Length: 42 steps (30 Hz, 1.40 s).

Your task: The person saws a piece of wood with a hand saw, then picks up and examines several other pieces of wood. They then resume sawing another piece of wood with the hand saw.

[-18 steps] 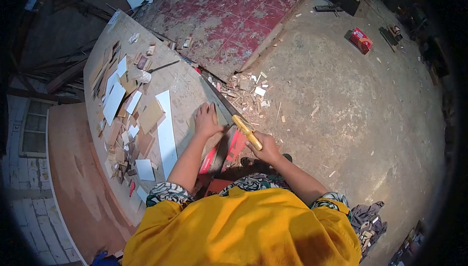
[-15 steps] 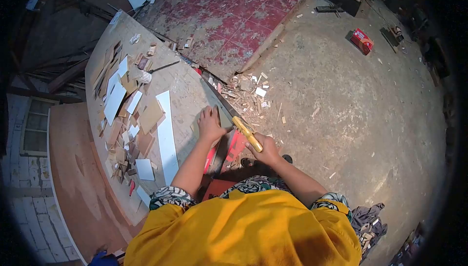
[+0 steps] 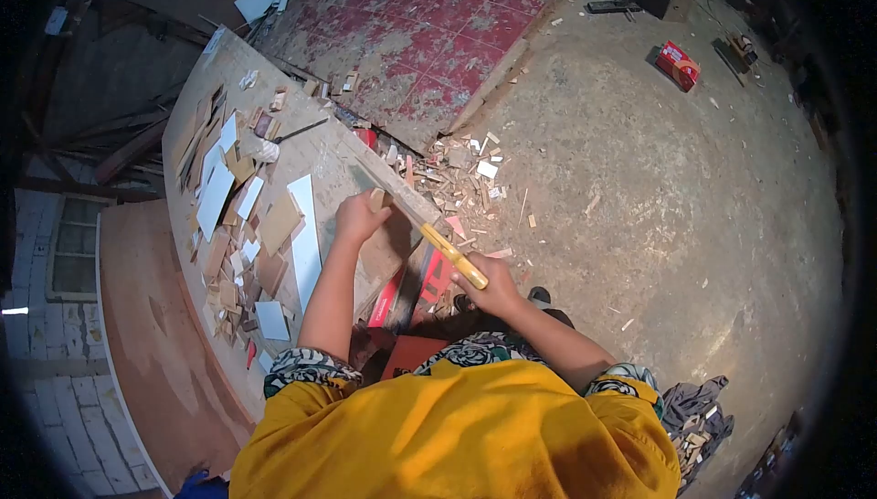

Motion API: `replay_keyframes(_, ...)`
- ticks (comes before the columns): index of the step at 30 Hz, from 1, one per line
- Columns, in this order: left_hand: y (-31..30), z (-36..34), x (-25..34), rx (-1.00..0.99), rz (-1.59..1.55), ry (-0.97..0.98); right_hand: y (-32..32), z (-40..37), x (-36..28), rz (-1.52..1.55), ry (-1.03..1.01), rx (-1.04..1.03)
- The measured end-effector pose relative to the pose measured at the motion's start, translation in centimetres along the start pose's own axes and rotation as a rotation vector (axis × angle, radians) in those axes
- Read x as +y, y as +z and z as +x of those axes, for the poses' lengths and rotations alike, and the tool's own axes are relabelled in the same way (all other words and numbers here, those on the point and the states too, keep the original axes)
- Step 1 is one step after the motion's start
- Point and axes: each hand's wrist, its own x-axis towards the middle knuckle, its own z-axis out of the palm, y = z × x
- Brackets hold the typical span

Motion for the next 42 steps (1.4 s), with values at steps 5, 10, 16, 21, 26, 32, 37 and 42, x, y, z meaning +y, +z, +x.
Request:
replay_keyframes(5,-0.2,2.0,-1.9,-0.035,0.067,-0.049,0.5,0.9,-1.7,0.044,0.049,-0.054)
replay_keyframes(10,-0.5,1.6,-1.3,-0.026,0.054,-0.031,2.2,3.2,-0.5,0.068,0.042,-0.044)
replay_keyframes(16,-0.6,1.0,-0.6,-0.015,0.058,-0.054,2.8,5.0,-0.9,0.056,0.047,-0.065)
replay_keyframes(21,-0.7,1.1,-0.9,-0.01,0.008,-0.034,2.6,4.6,-0.5,0.055,0.061,-0.085)
replay_keyframes(26,-1.1,1.6,-0.7,0.002,0.034,-0.089,1.6,3.7,-0.6,-0.001,0.03,-0.1)
replay_keyframes(32,-0.7,1.4,-0.9,-0.023,-0.003,0.001,2.3,4.4,-1.3,0.066,0.082,-0.063)
replay_keyframes(37,-0.4,1.9,-1.4,0.026,0.021,-0.073,3.3,5.4,0.9,0.023,0.058,-0.079)
replay_keyframes(42,-0.6,2.0,-1.3,0.004,0.013,-0.03,2.9,4.3,-0.3,0.003,0.028,-0.057)
